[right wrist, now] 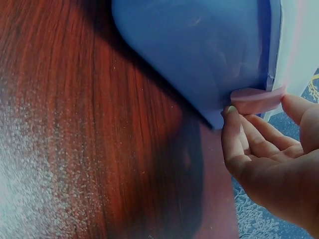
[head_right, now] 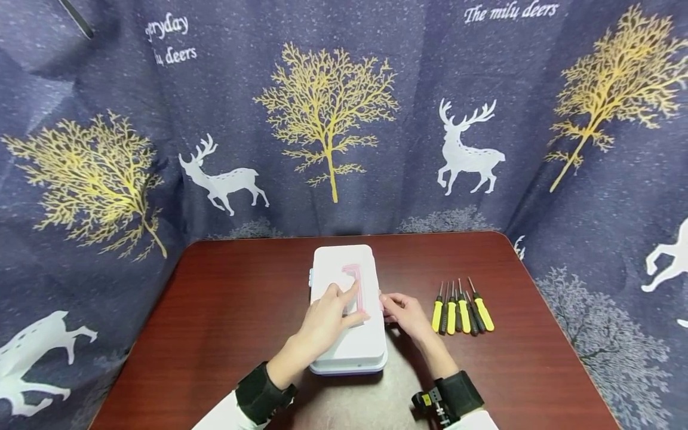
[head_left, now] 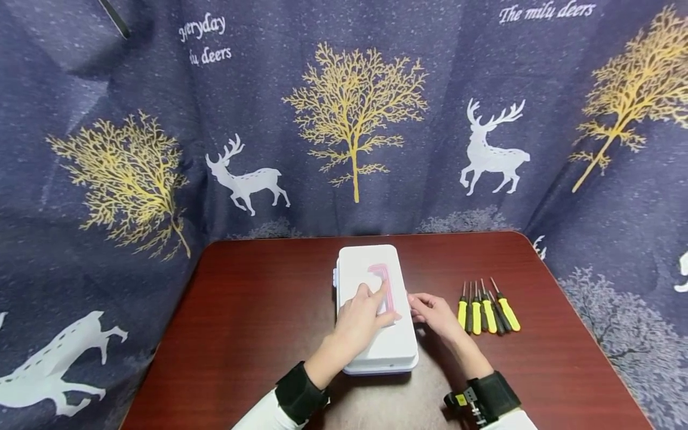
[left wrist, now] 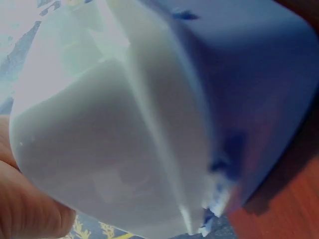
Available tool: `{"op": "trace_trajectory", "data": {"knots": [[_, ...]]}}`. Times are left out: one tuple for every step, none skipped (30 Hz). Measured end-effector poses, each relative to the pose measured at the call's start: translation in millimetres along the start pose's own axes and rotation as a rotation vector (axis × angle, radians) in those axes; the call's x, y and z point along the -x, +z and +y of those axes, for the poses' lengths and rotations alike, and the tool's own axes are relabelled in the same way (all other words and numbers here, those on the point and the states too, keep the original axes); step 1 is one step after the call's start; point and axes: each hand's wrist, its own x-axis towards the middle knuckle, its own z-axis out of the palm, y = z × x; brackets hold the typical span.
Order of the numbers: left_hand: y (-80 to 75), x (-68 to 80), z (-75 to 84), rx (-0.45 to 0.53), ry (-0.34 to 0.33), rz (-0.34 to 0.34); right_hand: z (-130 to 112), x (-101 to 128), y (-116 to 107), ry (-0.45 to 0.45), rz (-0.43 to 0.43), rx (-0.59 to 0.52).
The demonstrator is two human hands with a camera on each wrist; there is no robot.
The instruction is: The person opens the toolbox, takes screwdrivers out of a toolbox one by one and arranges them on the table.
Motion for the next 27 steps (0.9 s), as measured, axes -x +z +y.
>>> {"op": "trace_trajectory", "data": {"knots": [[-1.0, 0.8, -1.2, -0.031, 0.0, -0.012, 0, 0, 1, -0.002, -0.014, -0.003], [-2.0, 2.0, -3.1, -0.055, 0.003, -0.021, 1, 0, 3, -0.002, -0.029, -0.008], [-3.0, 3.0, -5.5, -0.066, 0.004, -0.029, 1, 0, 4, -0.003, -0.041, -0.012], [-4.0, 4.4, -8.4, -0.07, 0.005, -0.035, 1, 0, 5, -0.004, -0.052, -0.012], [-5.2, 5.8, -11.5, -0.058, 0.009, -0.04, 1, 0, 6, -0.002, -0.058, -0.01], [-6.6, 7.3, -14.8, -0.025, 0.011, -0.045, 1, 0, 6, -0.005, -0.064, -0.003], [-7.6, 9.0, -18.4, 0.013, 0.017, -0.042, 0, 0, 6, -0.004, -0.062, 0.004], [-8.8, 10.8, -21.9, 0.062, 0.019, -0.034, 0, -1, 6, -0.006, -0.06, 0.021], [-10.1, 12.7, -25.3, 0.119, 0.021, -0.024, -2, -1, 5, -0.008, -0.053, 0.037], [-11.4, 15.4, -28.9, 0.179, 0.024, -0.01, -4, -2, 4, -0.013, -0.047, 0.058], [-13.0, 18.2, -32.5, 0.238, 0.029, 0.009, -7, -4, 3, -0.015, -0.036, 0.072], [-14.4, 21.5, -36.3, 0.288, 0.031, 0.031, -11, -5, 2, -0.022, -0.028, 0.092], [-16.0, 25.1, -40.0, 0.328, 0.03, 0.05, -15, -7, 1, -0.025, -0.011, 0.112], [-18.0, 28.7, -43.5, 0.363, 0.028, 0.069, -19, -10, -1, -0.033, 0.003, 0.127], [-19.8, 32.5, -47.4, 0.39, 0.024, 0.083, -24, -14, -2, -0.037, 0.019, 0.135], [-21.9, 36.3, -51.1, 0.419, 0.013, 0.089, -29, -18, -4, -0.047, 0.03, 0.156], [-23.9, 40.0, -54.5, 0.439, 0.001, 0.093, -35, -23, -5, -0.056, 0.035, 0.162], [-25.6, 43.7, -58.0, 0.453, -0.015, 0.088, -40, -28, -6, -0.073, 0.038, 0.175], [-26.9, 47.2, -61.3, 0.461, -0.027, 0.078, -45, -33, -6, -0.089, 0.04, 0.185], [-27.9, 50.6, -64.5, 0.464, -0.038, 0.064, -50, -38, -6, -0.11, 0.035, 0.19], [-28.3, 54.0, -67.6, 0.461, -0.048, 0.043, -55, -44, -5, -0.132, 0.033, 0.201], [-28.7, 57.5, -70.2, 0.457, -0.061, 0.019, -59, -48, -4, -0.153, 0.031, 0.21], [-28.5, 60.8, -72.6, 0.442, -0.067, -0.005, -63, -53, -3, -0.171, 0.028, 0.208], [-28.1, 64.0, -74.7, 0.438, -0.079, -0.034, -67, -56, -2, -0.186, 0.033, 0.217], [-27.6, 66.9, -76.7, 0.43, -0.086, -0.06, -70, -60, -1, -0.196, 0.034, 0.218], [-27.4, 69.8, -78.2, 0.429, -0.093, -0.086, -72, -64, -1, -0.204, 0.037, 0.218], [-26.9, 72.2, -79.5, 0.434, -0.1, -0.111, -74, -67, 0, -0.204, 0.044, 0.221]]}}
